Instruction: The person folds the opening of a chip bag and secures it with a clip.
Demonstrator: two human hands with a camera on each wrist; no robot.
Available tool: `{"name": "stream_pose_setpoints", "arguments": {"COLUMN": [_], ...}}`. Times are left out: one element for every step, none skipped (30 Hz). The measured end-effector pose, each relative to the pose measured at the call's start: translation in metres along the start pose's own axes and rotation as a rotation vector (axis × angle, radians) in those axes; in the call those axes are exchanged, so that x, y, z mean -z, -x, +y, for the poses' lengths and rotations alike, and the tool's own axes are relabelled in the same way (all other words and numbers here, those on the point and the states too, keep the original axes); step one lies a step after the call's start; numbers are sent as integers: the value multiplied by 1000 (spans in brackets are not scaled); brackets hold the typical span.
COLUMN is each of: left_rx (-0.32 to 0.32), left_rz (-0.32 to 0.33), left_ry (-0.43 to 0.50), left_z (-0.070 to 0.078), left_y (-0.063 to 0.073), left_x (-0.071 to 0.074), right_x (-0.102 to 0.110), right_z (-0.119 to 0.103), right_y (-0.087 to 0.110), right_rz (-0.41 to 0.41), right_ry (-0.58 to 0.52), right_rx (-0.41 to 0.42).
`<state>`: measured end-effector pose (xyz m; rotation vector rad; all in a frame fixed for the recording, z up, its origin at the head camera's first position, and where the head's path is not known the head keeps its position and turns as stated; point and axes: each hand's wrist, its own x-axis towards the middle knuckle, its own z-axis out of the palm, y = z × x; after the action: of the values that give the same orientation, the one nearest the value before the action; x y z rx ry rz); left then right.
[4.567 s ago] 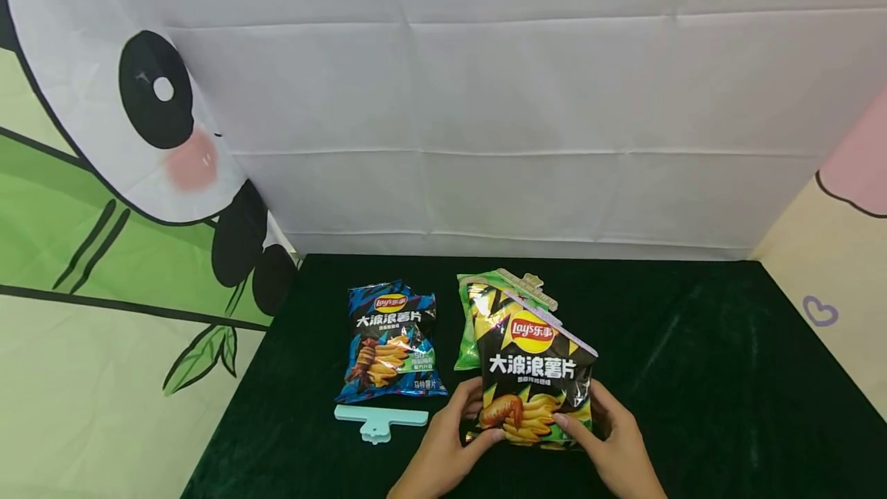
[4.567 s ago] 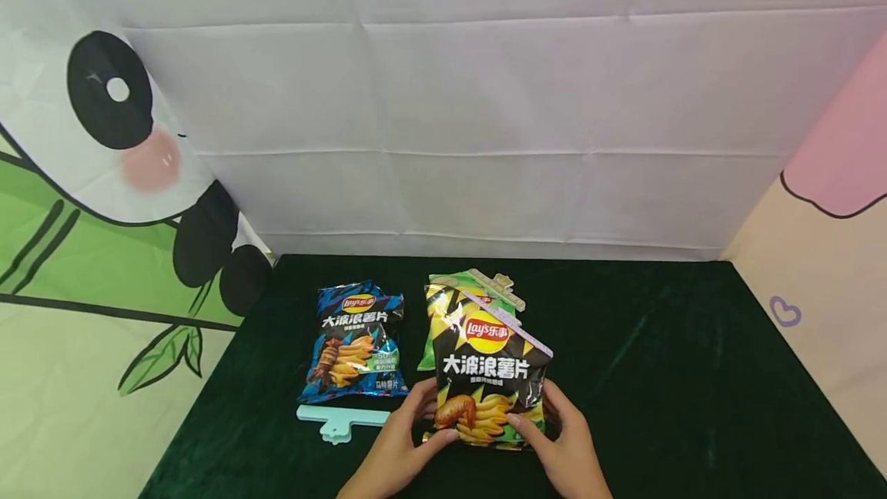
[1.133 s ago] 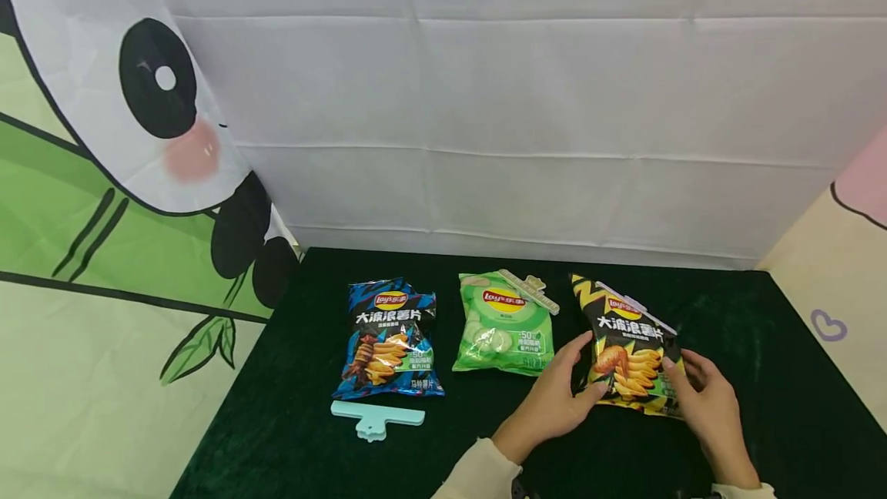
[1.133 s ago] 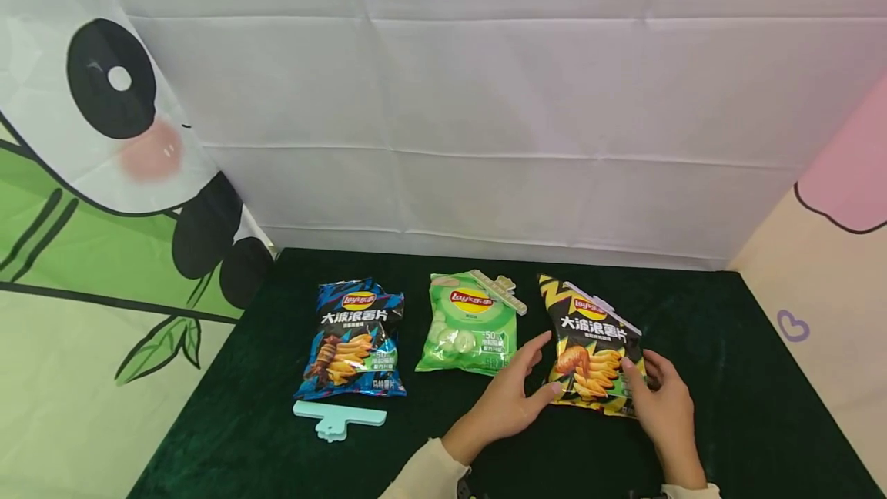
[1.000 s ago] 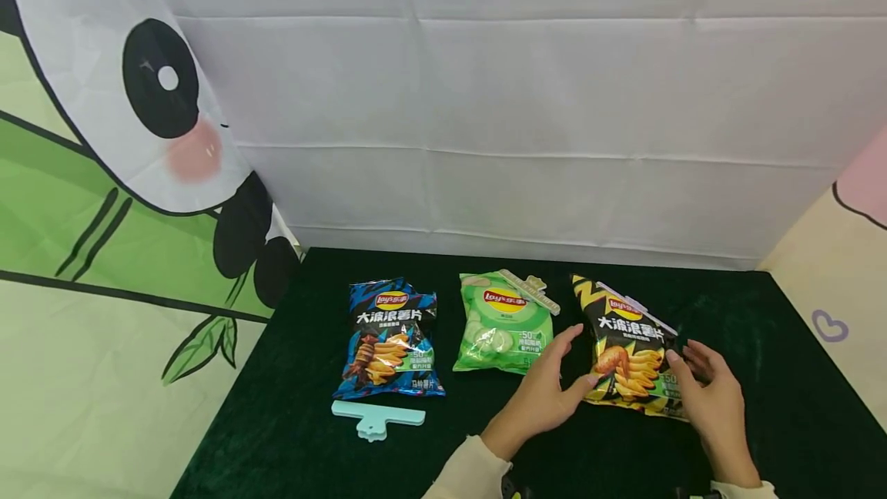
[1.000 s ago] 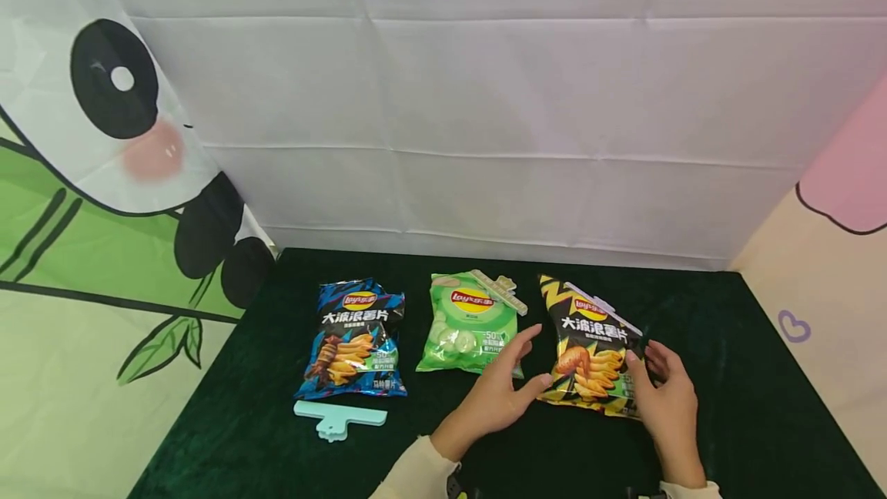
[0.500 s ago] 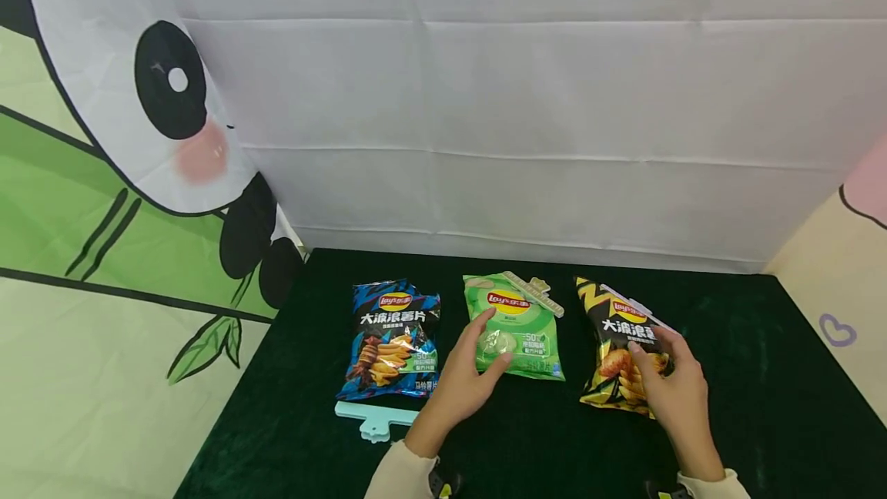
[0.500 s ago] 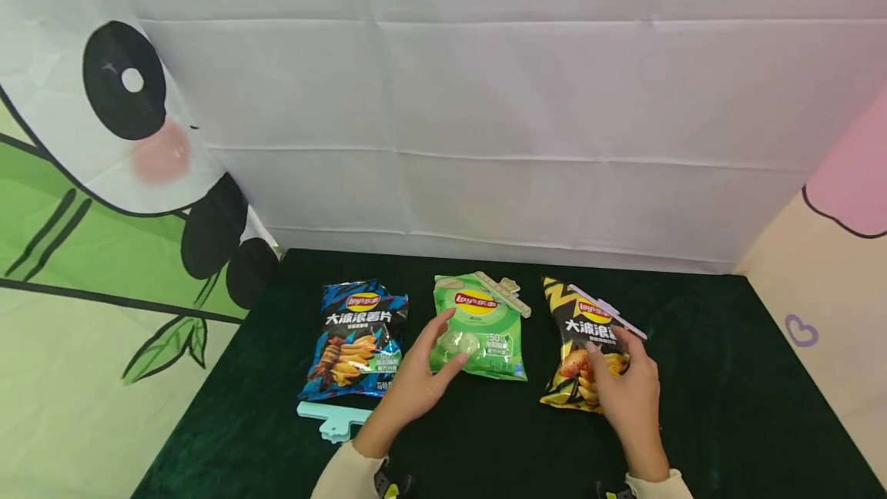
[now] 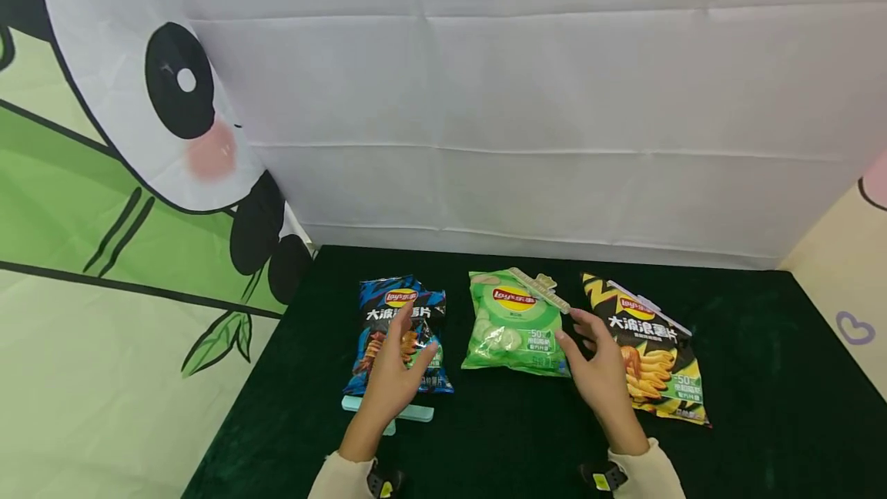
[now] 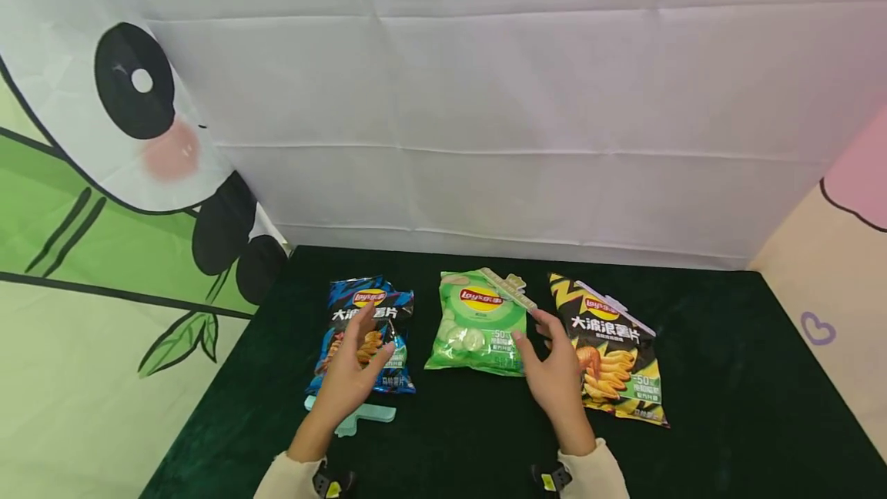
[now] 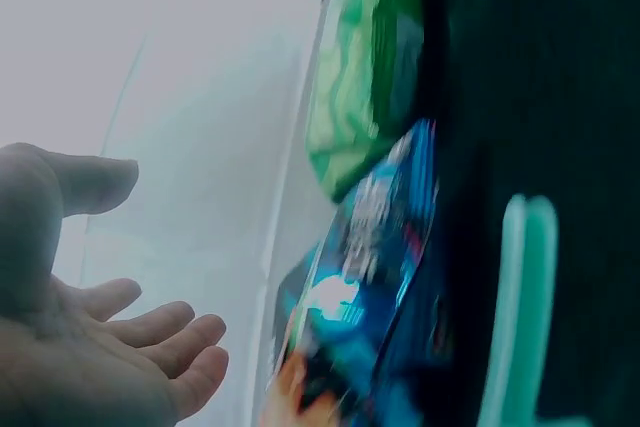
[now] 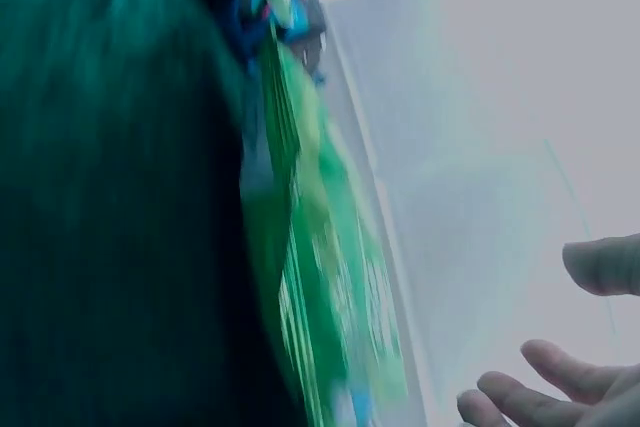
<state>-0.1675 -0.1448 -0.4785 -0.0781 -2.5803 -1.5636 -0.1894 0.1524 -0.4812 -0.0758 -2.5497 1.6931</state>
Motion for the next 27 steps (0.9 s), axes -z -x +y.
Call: {"name": "stream_pose_setpoints", "arguments": {"left_rx": [2,6,12,21,31,43,51,56,61,72,80,90,100,111,128,143,157,171,183,192,201,206,210,211,214,214,216], "left_rz": [6,13,19,26,33,41,46,49,51,52,55,59,63,69,74,79,84,88,89,89,86,83,77,73,69,67,66], "left_ry": [-16,-30,-36,-39,-38,-41,-42,-41,-43,-55,-69,-81,-90,-98,-103,-108,-111,-110,-112,-114,-115,-117,-116,-114,-115,-113,-112], "left_z": [-1,-3,-4,-6,-7,-9,-10,-13,-15,-17,-19,-22,-25,-27,-30,-32,-34,-37,-39,-42,-44,-46,-47,-49,-51,-52,-53], "left_y": [0,0,0,0,1,1,2,3,3,4,5,6,6,7,8,8,9,9,9,8,7,6,5,4,2,1,0], "left_x": [4,8,12,15,19,23,26,29,32,35,38,40,42,44,46,47,49,50,51,52,53,53,53,53,53,54,54], "right_x": [-6,-13,-19,-26,-33,-40,-47,-53,-60,-66,-72,-77,-82,-88,-93,-97,-102,-106,-111,-115,-119,-123,-127,-131,-134,-138,-141], "right_z": [-3,-5,-8,-10,-12,-14,-17,-18,-20,-22,-23,-24,-25,-26,-26,-26,-27,-27,-27,-26,-26,-26,-26,-26,-26,-26,-27], "right_y": [0,0,0,1,1,2,3,4,5,6,8,10,12,13,15,16,17,18,18,19,18,18,18,18,18,18,18], "right_rz": [-10,-22,-33,-45,-58,-73,-88,-105,-121,-141,-161,-181,-200,-220,-239,-258,-278,-296,-311,-326,-341,-354,-365,-374,-383,-392,-401], "right_ry": [-8,-19,-23,-25,-34,-41,-51,-64,-78,-96,-113,-129,-142,-154,-166,-175,-184,-192,-195,-199,-203,-206,-211,-214,-216,-218,-218], "right_rx": [15,31,47,60,75,82,90,95,96,95,91,86,81,80,75,72,68,65,63,68,67,66,65,64,63,62,55]}}
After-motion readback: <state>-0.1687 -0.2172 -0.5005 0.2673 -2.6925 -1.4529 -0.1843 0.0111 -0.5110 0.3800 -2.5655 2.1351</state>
